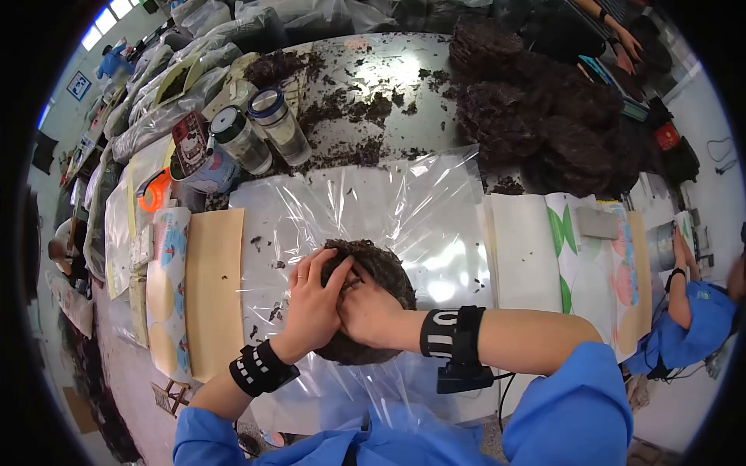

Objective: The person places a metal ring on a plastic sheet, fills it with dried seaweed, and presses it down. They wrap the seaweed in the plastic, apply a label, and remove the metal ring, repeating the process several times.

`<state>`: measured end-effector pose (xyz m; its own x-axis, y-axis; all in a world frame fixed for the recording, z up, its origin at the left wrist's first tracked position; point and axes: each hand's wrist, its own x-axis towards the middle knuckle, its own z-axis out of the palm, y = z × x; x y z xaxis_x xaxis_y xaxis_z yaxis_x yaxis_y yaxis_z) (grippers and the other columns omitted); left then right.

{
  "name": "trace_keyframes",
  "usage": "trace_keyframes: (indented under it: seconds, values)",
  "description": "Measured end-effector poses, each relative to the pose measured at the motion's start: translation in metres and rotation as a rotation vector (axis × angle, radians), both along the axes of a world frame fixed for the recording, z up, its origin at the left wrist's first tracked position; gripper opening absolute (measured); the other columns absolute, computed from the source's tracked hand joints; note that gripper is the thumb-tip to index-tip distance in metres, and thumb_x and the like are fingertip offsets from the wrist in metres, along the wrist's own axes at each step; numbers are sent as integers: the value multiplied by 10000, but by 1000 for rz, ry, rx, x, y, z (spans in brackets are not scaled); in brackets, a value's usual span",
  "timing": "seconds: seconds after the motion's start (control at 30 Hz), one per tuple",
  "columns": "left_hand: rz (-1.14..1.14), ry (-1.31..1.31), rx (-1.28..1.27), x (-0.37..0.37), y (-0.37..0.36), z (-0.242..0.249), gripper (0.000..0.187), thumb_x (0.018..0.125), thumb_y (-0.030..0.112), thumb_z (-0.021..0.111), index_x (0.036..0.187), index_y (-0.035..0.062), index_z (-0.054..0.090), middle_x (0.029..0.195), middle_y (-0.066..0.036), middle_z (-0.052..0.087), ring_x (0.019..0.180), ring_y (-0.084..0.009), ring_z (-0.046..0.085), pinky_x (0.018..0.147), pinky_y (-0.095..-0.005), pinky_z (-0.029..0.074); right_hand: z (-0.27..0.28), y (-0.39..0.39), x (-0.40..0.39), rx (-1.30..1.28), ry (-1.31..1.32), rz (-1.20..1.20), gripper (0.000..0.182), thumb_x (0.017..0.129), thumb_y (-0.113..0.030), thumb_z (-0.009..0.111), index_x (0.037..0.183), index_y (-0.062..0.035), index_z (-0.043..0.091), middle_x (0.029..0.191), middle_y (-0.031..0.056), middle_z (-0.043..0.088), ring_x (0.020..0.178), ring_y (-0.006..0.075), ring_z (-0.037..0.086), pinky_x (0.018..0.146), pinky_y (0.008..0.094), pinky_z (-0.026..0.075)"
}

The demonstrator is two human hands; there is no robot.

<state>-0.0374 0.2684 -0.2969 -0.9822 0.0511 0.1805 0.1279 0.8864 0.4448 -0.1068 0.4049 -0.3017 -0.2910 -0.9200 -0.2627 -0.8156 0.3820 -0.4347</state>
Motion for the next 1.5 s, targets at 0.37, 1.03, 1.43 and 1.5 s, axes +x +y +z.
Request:
trace_keyframes:
  seconds: [0.37,1.03,1.43,1.5]
  values:
    - [24,67,131,9,-31,25,842,752,-13,610,1524,-47,276,1584,-260,282,1485,-418,246,1200,-485,240,20,32,-1,-634,367,-202,416,762,-208,745,1132,-38,659,1212,145,617,1185,357,555,966,445,492]
    - [-58,13,-112,21,2,-14,664,905,228,510,1477,-78,370,1534,-320,342,1482,-422,258,1220,-481,170,2,28,33,-513,65,-203,791,929,-423,577,1510,46,314,1569,262,302,1482,385,260,1191,556,199]
    - [-236,297,-63,-156,-26,17,353,893,207,720,1227,104,675,1412,-131,558,1454,-327,354,1210,-546,141,-10,23,35,-298,230,-123,757,942,-501,569,1539,-98,336,1585,194,302,1483,355,262,1154,648,206]
    - [-455,164,-11,-163,-12,43,140,821,201,763,849,69,724,1240,-54,659,1424,-293,402,1197,-588,164,-8,25,33,-286,238,-109,764,941,-509,566,1544,-104,328,1588,190,299,1486,350,258,1153,647,210]
